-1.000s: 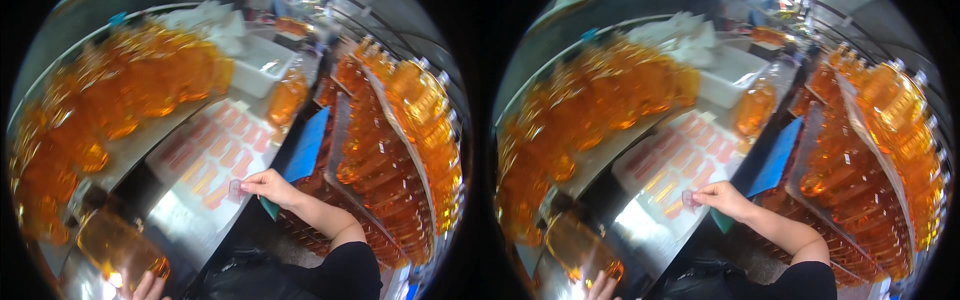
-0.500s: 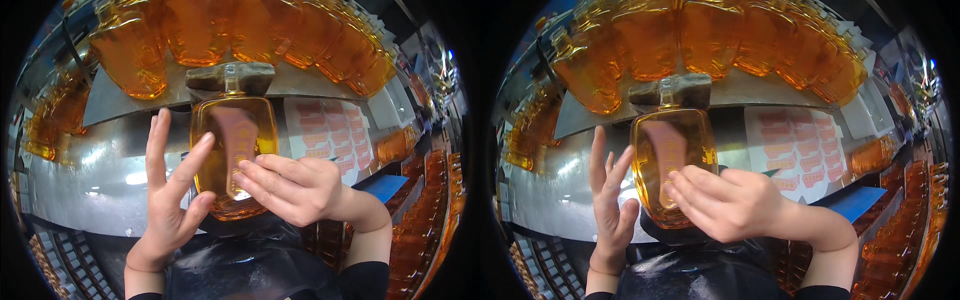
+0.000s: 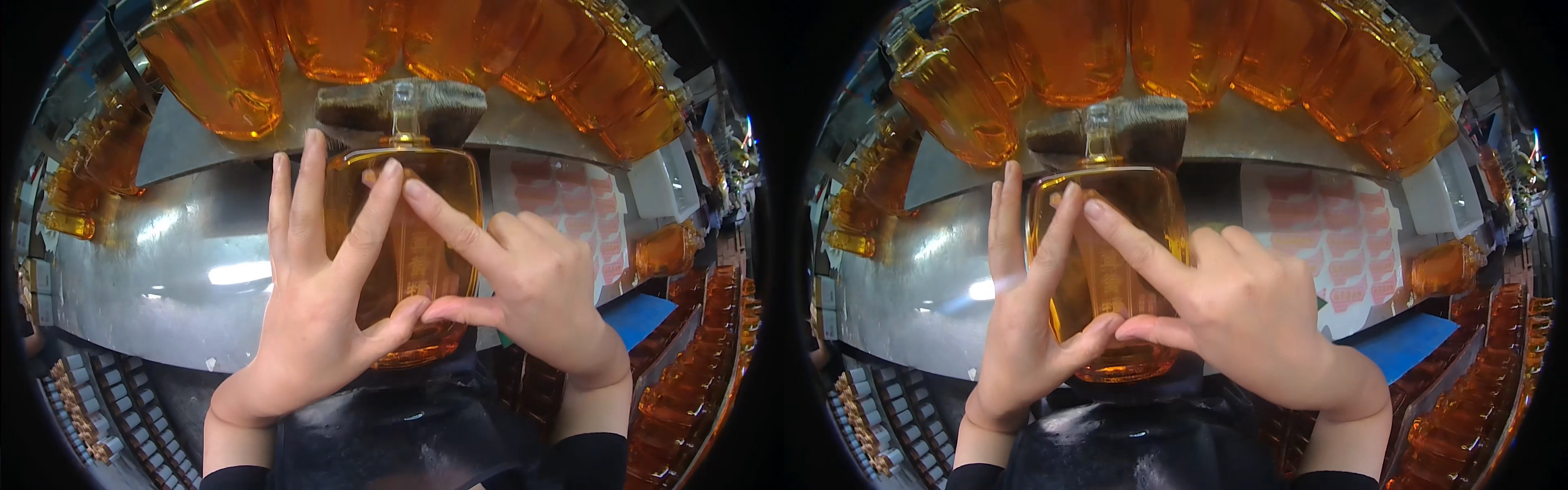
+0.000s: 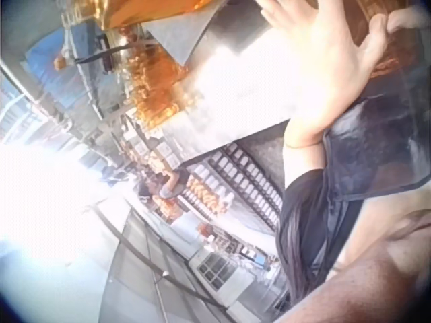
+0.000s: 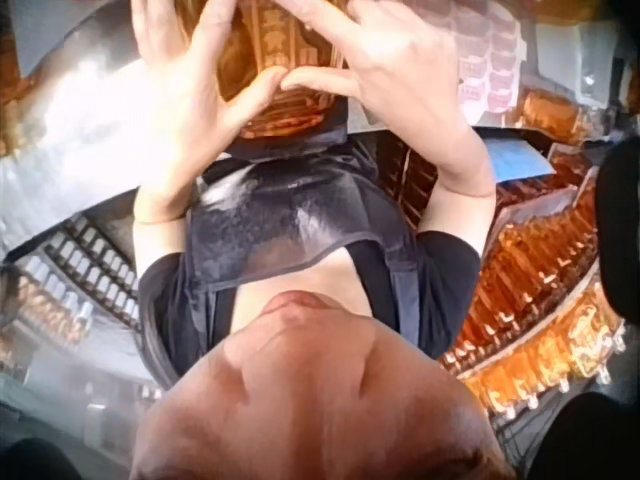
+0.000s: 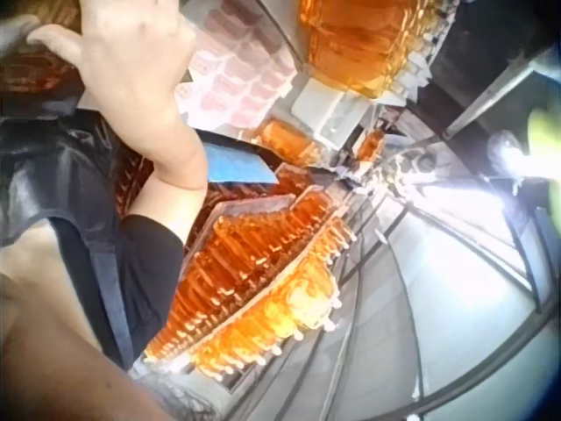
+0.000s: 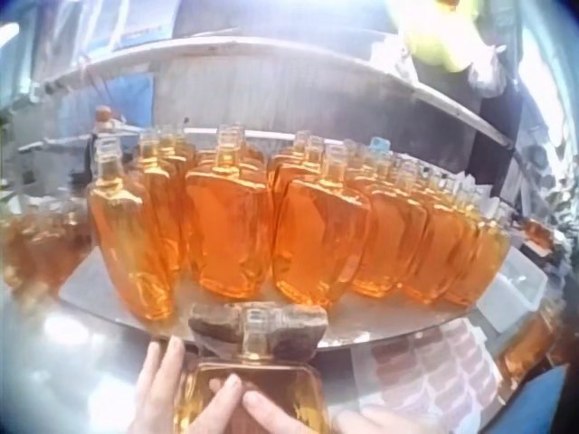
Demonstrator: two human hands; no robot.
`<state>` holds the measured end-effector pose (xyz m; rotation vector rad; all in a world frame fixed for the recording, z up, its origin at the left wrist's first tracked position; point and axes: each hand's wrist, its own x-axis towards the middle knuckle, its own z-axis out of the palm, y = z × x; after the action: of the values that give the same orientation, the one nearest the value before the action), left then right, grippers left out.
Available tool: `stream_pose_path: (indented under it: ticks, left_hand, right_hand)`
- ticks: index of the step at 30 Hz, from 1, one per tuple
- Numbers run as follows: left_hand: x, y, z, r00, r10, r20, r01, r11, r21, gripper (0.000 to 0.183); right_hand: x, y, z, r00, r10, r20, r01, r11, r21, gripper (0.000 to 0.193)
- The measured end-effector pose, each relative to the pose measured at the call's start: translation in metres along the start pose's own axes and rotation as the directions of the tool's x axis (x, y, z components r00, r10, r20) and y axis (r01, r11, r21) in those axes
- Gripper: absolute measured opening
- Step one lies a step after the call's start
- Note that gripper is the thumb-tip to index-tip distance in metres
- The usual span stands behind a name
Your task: The person applies rectangular stickers to the front of amber-colored glass bottles. They pick up a bottle, place a sticker on the front surface, smooth it down with their fingers, and then wipe the bottle with a green cloth before placing it back on the table.
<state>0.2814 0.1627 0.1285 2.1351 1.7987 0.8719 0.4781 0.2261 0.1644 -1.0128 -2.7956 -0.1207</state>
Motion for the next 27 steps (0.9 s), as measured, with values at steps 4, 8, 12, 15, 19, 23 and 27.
stream_pose_path:
  ticks: [4, 8, 12, 15, 19, 23, 27]
  left_hand:
    - [-0.003, -0.01, 0.004, 0.997, -0.026, -0.076, 0.009, 0.976, -0.218, 0.086]
    - [-0.003, -0.02, 0.007, 0.995, 0.058, -0.078, -0.073, 0.976, -0.205, 0.081]
    - [-0.004, -0.016, 0.011, 0.997, 0.068, -0.039, -0.071, 0.992, -0.1, 0.082]
    - [-0.004, -0.015, 0.013, 0.997, 0.061, -0.038, -0.064, 0.995, -0.074, 0.084]
    - [-0.004, -0.012, 0.013, 0.997, 0.044, -0.057, -0.048, 0.997, -0.06, 0.085]
    - [-0.004, -0.012, 0.012, 0.997, 0.022, -0.07, -0.03, 0.993, -0.115, 0.087]
    - [-0.005, -0.014, 0.01, 0.997, 0.028, -0.079, -0.034, 0.996, -0.076, 0.088]
  right_hand:
    - [-0.002, 0.006, -0.003, 0.999, 0.035, 0.017, -0.037, 0.988, 0.147, 0.082]
    - [-0.008, 0.004, 0.002, 0.998, 0.05, -0.035, -0.043, 0.986, 0.163, 0.079]
    - [-0.006, 0.004, 0.008, 0.998, 0.051, -0.022, -0.047, 0.988, 0.148, 0.079]
    - [-0.007, 0.005, 0.009, 0.998, 0.068, -0.006, -0.066, 0.982, 0.178, 0.08]
    - [-0.005, 0.007, 0.01, 0.998, 0.054, -0.017, -0.05, 0.982, 0.181, 0.08]
    - [-0.002, 0.008, 0.008, 0.999, 0.04, -0.005, -0.039, 0.984, 0.174, 0.081]
    - [-0.004, 0.007, 0.006, 1.0, 0.021, -0.001, -0.02, 0.989, 0.145, 0.08]
